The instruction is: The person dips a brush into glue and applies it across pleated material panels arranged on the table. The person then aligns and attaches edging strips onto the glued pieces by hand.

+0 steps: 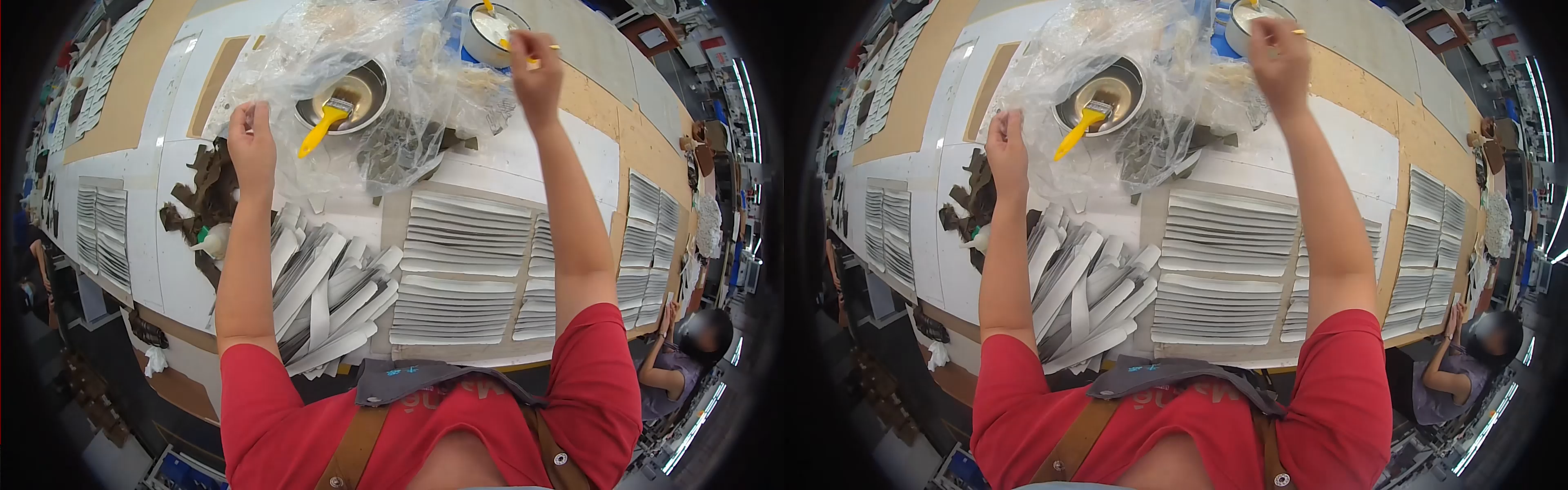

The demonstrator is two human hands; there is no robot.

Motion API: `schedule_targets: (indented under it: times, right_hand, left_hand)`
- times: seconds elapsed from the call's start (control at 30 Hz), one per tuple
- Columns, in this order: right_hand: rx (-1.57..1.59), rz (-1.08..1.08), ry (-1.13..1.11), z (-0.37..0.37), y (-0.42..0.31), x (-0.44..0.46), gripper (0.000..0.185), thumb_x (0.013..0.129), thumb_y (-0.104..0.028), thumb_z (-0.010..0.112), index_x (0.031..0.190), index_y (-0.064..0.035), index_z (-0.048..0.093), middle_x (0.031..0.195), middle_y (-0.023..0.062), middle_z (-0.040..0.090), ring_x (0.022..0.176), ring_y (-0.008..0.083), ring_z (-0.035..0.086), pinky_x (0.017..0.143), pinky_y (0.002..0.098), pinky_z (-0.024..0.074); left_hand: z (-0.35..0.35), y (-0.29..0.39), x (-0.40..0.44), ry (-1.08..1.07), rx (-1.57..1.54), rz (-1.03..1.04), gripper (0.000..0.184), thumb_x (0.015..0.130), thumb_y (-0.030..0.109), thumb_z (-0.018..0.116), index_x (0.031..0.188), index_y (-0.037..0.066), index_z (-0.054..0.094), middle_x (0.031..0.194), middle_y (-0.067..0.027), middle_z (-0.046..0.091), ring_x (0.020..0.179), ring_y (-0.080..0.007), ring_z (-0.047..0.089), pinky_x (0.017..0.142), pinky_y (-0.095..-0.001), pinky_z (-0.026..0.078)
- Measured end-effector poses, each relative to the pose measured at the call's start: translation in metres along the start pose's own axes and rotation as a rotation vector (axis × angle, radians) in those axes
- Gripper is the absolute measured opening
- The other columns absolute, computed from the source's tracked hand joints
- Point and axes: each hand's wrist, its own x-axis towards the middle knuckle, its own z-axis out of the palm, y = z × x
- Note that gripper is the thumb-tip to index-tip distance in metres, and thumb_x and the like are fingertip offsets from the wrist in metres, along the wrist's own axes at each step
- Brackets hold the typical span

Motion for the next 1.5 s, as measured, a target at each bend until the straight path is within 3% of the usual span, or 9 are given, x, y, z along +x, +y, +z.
schedule_targets:
  times: [0.1,0.2,0.4,0.5,0.63,0.83,0.93,1.07,1.5]
  right_hand:
    - [0.067,-0.068,-0.559,0.061,-0.066,-0.058,0.021,0.076,-0.013,0.062,0.097,-0.0073,0.06,0.077,0.0076,0.062,0.075,0.0249,0.059,0.073,0.0362,0.0448]
    - [-0.033,-0.116,-0.752,0.125,-0.102,-0.098,0.033,0.076,-0.018,0.062,0.106,-0.01,0.056,0.083,0.0085,0.062,0.08,0.0273,0.06,0.072,0.0382,0.0459]
    - [-0.142,-0.161,-0.929,0.173,-0.113,-0.109,0.02,0.077,-0.016,0.059,0.096,-0.0096,0.059,0.08,0.0097,0.062,0.077,0.0286,0.061,0.069,0.0404,0.0471]
    - [-0.003,-0.023,-0.64,0.154,-0.103,-0.103,0.017,0.079,-0.017,0.058,0.095,-0.0113,0.061,0.078,0.011,0.062,0.077,0.0289,0.061,0.066,0.0386,0.0467]
    - [0.52,0.581,-0.563,0.108,-0.077,-0.086,0.016,0.086,-0.023,0.061,0.097,-0.0106,0.062,0.069,0.0024,0.055,0.063,0.0108,0.052,0.055,0.0267,0.04]
    - [0.548,0.861,-0.463,0.083,-0.046,-0.083,0.02,0.084,-0.025,0.065,0.092,-0.0072,0.06,0.072,-0.003,0.052,0.061,0.0044,0.046,0.055,0.0191,0.0386]
    - [0.461,0.754,-0.421,0.073,-0.044,-0.088,0.019,0.084,-0.021,0.065,0.09,-0.0041,0.062,0.067,-0.0037,0.051,0.06,0.0047,0.042,0.053,0.0203,0.0335]
    - [0.406,0.663,-0.308,0.049,-0.045,-0.081,0.02,0.084,-0.022,0.064,0.092,-0.0033,0.062,0.067,-0.002,0.052,0.057,0.0054,0.043,0.052,0.0202,0.0346]
    - [0.736,1.144,-0.172,0.067,-0.034,-0.099,0.026,0.087,-0.019,0.058,0.104,0.0011,0.057,0.069,0.0091,0.061,0.053,0.0134,0.057,0.05,0.0252,0.0496]
  left_hand:
    - [0.005,0.007,0.009,-0.073,0.019,-0.049,0.022,0.09,0.022,0.055,0.092,0.0,0.058,0.078,0.0004,0.054,0.072,-0.0068,0.047,0.068,-0.0219,0.039]
    - [0.007,0.01,0.007,-0.102,0.043,-0.054,0.025,0.091,0.024,0.053,0.093,0.0,0.059,0.08,-0.0007,0.056,0.074,-0.0069,0.049,0.07,-0.0217,0.04]
    - [0.005,0.027,-0.003,-0.114,-0.155,-0.11,0.028,0.092,0.025,0.051,0.091,-0.001,0.059,0.078,-0.0035,0.058,0.071,-0.0089,0.053,0.067,-0.0237,0.045]
    - [0.002,0.02,-0.001,-0.096,-0.249,-0.162,0.029,0.093,0.024,0.05,0.09,-0.003,0.059,0.079,-0.0045,0.059,0.072,-0.0095,0.054,0.067,-0.0246,0.047]
    - [0.008,-0.02,-0.002,-0.098,-0.432,-0.197,0.036,0.094,0.028,0.047,0.088,-0.005,0.059,0.083,-0.0071,0.061,0.08,-0.0127,0.056,0.078,-0.027,0.045]
    - [0.025,-0.018,-0.017,0.011,-0.289,-0.488,0.056,0.096,0.04,0.031,0.109,-0.009,0.054,0.113,-0.016,0.057,0.109,-0.0215,0.049,0.099,-0.0299,0.03]
    - [0.028,-0.036,-0.023,-0.091,-0.287,-0.441,0.063,0.097,0.043,0.027,0.129,-0.01,0.038,0.135,-0.0194,0.04,0.127,-0.0246,0.035,0.106,-0.0311,0.021]
    - [0.033,-0.028,-0.033,-0.162,-0.315,-0.455,0.062,0.097,0.042,0.024,0.132,-0.007,0.035,0.138,-0.0171,0.035,0.13,-0.0239,0.031,0.106,-0.0306,0.022]
    - [0.039,-0.013,-0.04,-0.242,-0.415,-0.314,0.056,0.099,0.039,0.018,0.136,-0.001,0.031,0.142,-0.0134,0.029,0.133,-0.0228,0.024,0.109,-0.031,0.016]
